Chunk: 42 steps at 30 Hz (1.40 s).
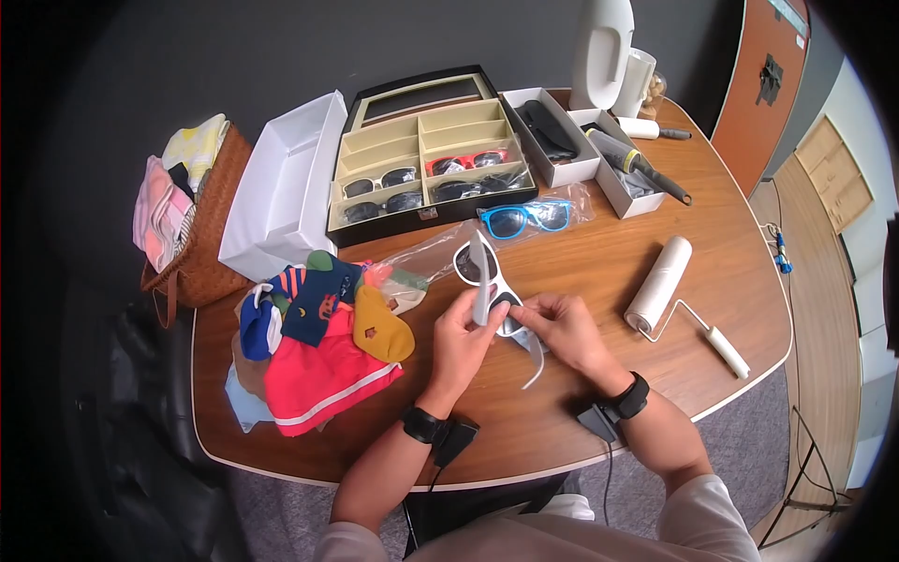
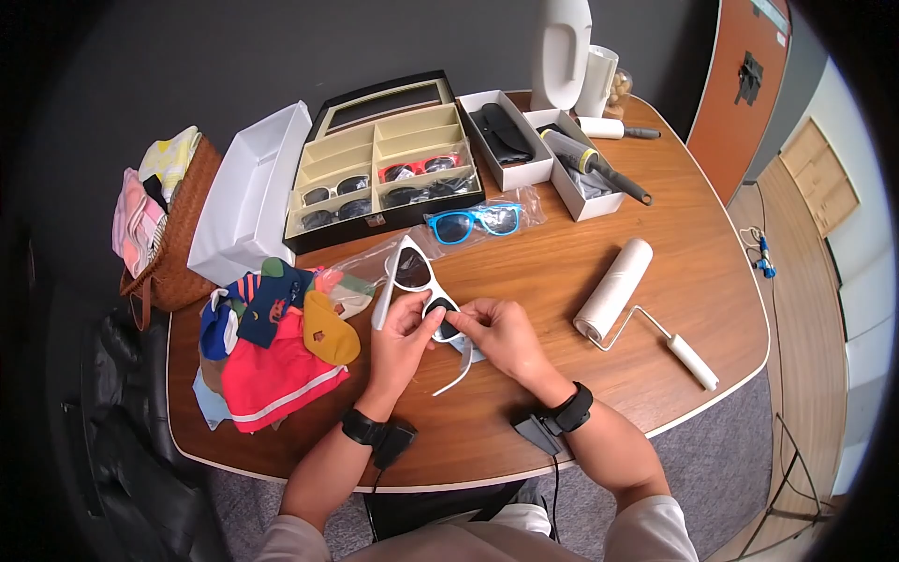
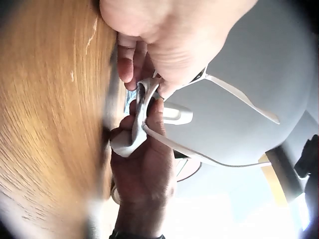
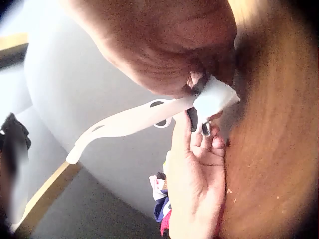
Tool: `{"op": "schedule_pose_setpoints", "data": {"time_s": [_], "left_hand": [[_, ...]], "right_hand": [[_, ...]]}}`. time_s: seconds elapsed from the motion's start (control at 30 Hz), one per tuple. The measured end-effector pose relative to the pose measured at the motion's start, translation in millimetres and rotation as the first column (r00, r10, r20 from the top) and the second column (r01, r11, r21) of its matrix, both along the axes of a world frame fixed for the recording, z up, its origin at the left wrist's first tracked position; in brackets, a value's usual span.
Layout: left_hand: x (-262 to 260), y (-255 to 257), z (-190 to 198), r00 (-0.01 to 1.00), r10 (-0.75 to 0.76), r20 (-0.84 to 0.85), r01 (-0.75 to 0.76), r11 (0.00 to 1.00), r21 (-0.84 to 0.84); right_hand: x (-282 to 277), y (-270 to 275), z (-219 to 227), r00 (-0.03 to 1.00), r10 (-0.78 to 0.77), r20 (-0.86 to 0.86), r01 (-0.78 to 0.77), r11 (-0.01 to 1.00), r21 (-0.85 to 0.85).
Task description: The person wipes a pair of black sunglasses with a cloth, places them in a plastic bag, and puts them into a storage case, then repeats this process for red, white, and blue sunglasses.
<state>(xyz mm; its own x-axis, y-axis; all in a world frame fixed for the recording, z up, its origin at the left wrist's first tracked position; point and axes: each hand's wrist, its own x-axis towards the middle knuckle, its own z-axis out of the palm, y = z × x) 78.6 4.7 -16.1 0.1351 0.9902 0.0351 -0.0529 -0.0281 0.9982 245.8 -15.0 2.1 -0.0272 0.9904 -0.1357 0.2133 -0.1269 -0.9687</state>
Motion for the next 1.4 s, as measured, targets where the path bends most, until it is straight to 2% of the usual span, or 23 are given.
{"op": "schedule_pose_setpoints", "data": {"time_s": [0.03,0.13,0.23,0.43,0.53,0.57,0.67,0.7,0.83,0.97,1.07,1.23,1.27,1.4], "left_hand": [[1.7,-0.2,0.2,0.999,0.029,0.039,-0.030,1.000,0.003],[-2.9,5.9,-14.1,1.000,0.014,-0.003,-0.014,0.998,0.062],[-5.0,7.0,-17.3,0.999,0.013,0.044,-0.015,0.999,0.045],[-5.2,7.3,-13.7,0.986,0.026,0.162,-0.029,1.000,0.012],[-5.0,7.9,-11.1,0.984,0.049,0.170,-0.048,0.999,-0.006],[-4.7,7.8,-10.4,0.985,0.058,0.164,-0.056,0.998,-0.011],[-4.7,7.7,-13.7,0.995,0.025,0.095,-0.024,1.000,-0.009],[-4.5,7.6,-15.9,0.995,0.019,0.098,-0.019,1.000,-0.001],[-5.6,6.8,-17.3,0.987,-0.055,0.151,0.062,0.997,-0.042],[-5.9,3.3,-5.8,0.967,-0.151,0.206,0.176,0.978,-0.112],[-5.7,1.4,-3.2,0.969,-0.238,0.058,0.238,0.971,0.007],[-7.2,0.0,5.4,0.949,-0.313,0.022,0.314,0.948,-0.053],[-7.9,0.5,6.1,0.947,-0.320,0.004,0.319,0.946,-0.059],[-7.3,4.3,-11.5,0.947,-0.301,0.115,0.305,0.952,-0.023]], "right_hand": [[-0.7,-0.5,-0.3,1.000,-0.014,0.019,0.014,1.000,-0.003],[-1.8,-1.6,0.1,0.998,-0.058,-0.005,0.058,0.998,0.001],[-1.2,-0.6,-0.2,0.995,-0.101,-0.003,0.101,0.993,0.062],[-0.7,1.3,-3.0,0.969,-0.177,-0.172,0.197,0.975,0.102],[1.1,4.0,3.5,0.889,-0.180,-0.422,0.238,0.967,0.088],[-0.8,4.1,7.8,0.882,-0.170,-0.441,0.246,0.962,0.122],[3.0,-2.5,16.2,0.949,-0.024,-0.315,0.047,0.997,0.066],[2.1,-1.2,10.7,0.973,0.026,-0.230,0.004,0.992,0.127],[3.6,2.9,-0.1,0.999,-0.054,-0.002,0.054,0.992,0.114],[5.6,4.0,-4.7,0.997,-0.074,0.005,0.073,0.991,0.111],[5.3,4.2,-5.7,0.998,-0.052,0.023,0.049,0.992,0.114],[4.2,2.4,-4.0,0.992,-0.077,0.101,0.060,0.986,0.158],[2.5,1.6,-4.5,0.995,-0.071,0.068,0.059,0.985,0.164],[-0.7,1.4,-12.1,0.999,-0.035,-0.008,0.036,0.981,0.193]]}}
